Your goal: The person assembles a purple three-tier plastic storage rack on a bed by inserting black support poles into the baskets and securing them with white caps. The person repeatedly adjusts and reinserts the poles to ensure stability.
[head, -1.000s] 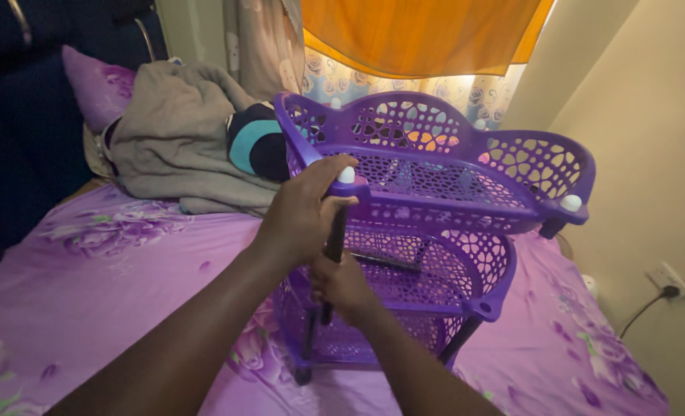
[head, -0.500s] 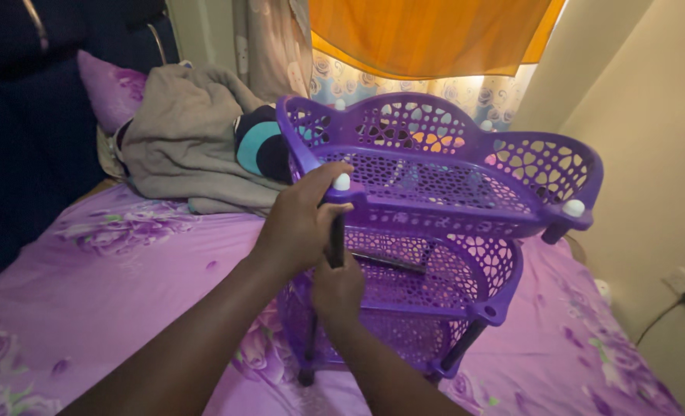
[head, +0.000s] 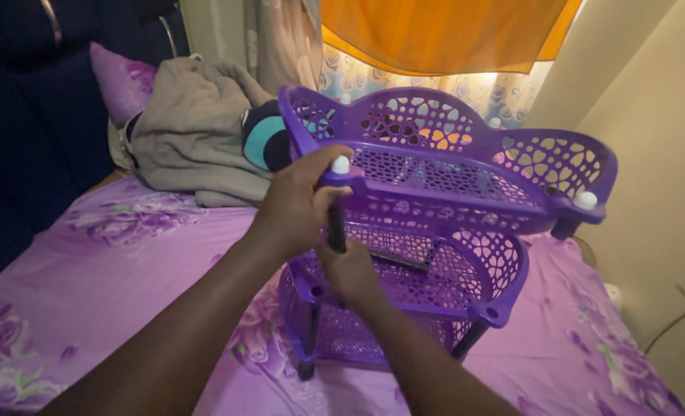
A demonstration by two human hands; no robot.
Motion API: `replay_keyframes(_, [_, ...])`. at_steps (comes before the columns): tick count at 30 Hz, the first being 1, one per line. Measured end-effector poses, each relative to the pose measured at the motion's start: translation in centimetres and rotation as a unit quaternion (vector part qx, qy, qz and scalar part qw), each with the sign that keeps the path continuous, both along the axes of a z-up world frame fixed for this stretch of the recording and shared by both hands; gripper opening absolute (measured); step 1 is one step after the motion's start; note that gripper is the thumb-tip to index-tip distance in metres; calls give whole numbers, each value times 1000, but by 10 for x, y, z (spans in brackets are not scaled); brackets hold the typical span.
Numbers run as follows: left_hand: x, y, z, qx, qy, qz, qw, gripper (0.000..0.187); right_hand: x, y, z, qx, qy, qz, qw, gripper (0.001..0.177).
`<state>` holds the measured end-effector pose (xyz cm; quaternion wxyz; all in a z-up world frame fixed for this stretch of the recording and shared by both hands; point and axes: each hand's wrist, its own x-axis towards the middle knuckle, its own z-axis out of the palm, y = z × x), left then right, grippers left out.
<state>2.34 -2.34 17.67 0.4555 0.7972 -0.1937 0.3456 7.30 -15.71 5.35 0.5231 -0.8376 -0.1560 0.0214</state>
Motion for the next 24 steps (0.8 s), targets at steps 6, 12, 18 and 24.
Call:
replay_keyframes(6, [1, 3, 0, 7, -2, 4, 1000, 44, -14, -22, 2, -103, 34, -123, 986, 36])
replay_keyframes(12, [-4, 1, 1, 7, -5, -4, 1000, 48, 28, -47, -6, -353, -88, -31, 931, 30])
replay_keyframes(18, [-16, 8, 0, 16, 19, 13, 1000, 58, 63, -64, -56, -500, -82, 62, 860, 30])
replay_keyframes(24, [-27, 8, 0, 20, 65, 47, 997, 87, 66, -85, -94, -248, -303, -15, 920, 32])
